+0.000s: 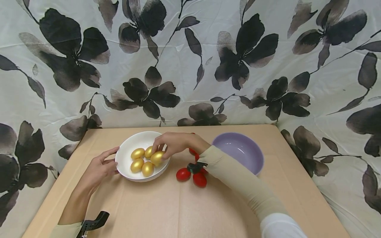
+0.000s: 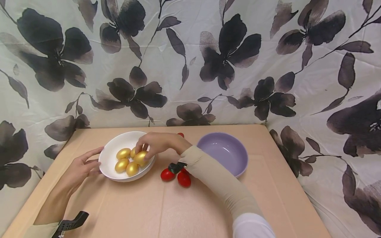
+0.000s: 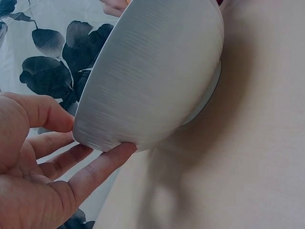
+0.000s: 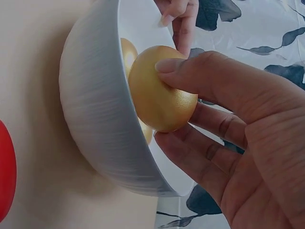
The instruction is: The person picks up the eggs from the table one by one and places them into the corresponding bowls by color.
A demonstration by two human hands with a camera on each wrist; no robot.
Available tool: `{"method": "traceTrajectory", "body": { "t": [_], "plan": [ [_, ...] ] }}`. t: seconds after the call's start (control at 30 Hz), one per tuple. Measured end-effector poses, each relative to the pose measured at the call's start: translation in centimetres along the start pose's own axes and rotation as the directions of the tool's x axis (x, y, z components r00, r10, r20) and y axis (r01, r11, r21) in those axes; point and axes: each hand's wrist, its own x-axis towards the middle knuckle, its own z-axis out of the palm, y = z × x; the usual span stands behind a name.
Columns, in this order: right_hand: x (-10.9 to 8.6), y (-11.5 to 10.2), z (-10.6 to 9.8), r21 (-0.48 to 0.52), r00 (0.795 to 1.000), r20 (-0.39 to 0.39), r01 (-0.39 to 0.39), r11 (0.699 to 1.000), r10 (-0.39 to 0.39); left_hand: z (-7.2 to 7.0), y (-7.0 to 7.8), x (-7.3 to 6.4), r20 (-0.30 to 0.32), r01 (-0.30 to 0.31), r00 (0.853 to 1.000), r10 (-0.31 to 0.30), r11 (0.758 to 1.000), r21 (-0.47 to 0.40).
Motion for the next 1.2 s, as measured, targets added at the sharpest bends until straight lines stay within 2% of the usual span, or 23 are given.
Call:
{"method": "traceTrajectory", "body": {
  "t": [0.33, 0.83, 1.1, 1.2],
  "plan": [
    [0.6, 0.22, 0.33, -0.017, 1.0, 0.017, 0.011, 1.0, -0.01, 0.03, 0.01, 0.15, 0.004, 0.006, 1.0, -0.006, 1.0, -0.016],
    [1.03, 0.58, 0.2, -0.069, 0.996, 0.075, -0.051, 0.996, 0.056, 0.41, 0.13, 0.35, -0.01, -0.008, 1.0, 0.008, 0.999, -0.034],
    [0.56, 0.77, -0.23, -0.036, 0.999, 0.044, 0.01, 0.999, -0.009, 0.58, 0.16, 0.47, -0.014, -0.017, 1.0, 0.017, 0.999, -0.047],
    [0.14, 0.88, -0.47, -0.014, 1.0, 0.026, 0.006, 1.0, -0.005, 0.59, 0.1, 0.5, -0.012, -0.016, 1.0, 0.015, 0.999, -0.052]
  ]
}}
